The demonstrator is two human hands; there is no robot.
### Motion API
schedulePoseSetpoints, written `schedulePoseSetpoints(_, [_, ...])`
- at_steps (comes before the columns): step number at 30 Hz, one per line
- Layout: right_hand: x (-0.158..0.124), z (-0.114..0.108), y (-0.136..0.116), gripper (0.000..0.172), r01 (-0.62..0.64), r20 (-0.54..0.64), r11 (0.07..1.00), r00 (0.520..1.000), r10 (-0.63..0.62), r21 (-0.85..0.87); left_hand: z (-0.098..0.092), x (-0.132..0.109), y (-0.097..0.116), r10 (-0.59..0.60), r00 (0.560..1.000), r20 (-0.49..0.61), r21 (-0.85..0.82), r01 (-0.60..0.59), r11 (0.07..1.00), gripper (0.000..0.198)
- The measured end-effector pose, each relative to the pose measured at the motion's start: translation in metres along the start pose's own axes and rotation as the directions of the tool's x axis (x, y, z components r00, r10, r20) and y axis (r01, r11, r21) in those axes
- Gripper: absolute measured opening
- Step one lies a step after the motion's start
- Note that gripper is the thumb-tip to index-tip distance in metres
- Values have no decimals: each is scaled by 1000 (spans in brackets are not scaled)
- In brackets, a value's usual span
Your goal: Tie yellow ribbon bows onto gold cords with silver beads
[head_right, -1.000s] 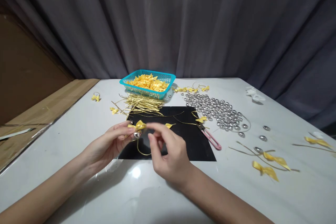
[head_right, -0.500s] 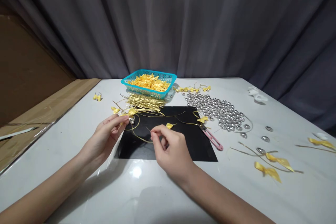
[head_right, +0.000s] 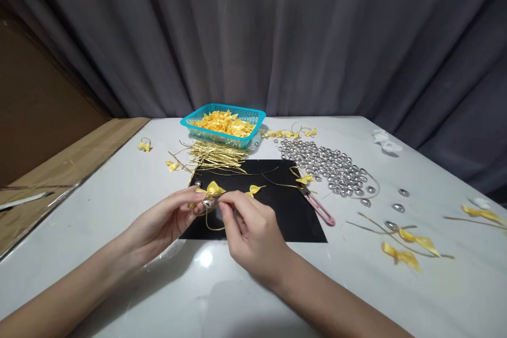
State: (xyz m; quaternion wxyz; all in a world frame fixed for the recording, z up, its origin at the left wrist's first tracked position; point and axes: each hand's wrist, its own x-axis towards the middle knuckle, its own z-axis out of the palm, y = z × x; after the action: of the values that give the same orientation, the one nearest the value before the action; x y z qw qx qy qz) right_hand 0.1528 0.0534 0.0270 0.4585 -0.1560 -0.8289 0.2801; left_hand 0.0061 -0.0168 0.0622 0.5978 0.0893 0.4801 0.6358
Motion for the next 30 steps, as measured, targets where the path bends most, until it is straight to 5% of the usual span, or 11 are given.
schedulePoseSetpoints(19, [1,0,2,15,59,-12,998,998,-60,-10,-1,1,0,1,997,82,-23,1,1000,13])
schedulePoseSetpoints(30, [5,-1,4,15,139,19,990,990,-139,-26,4,-2,-2,88,996,1,-24,-87,996,21])
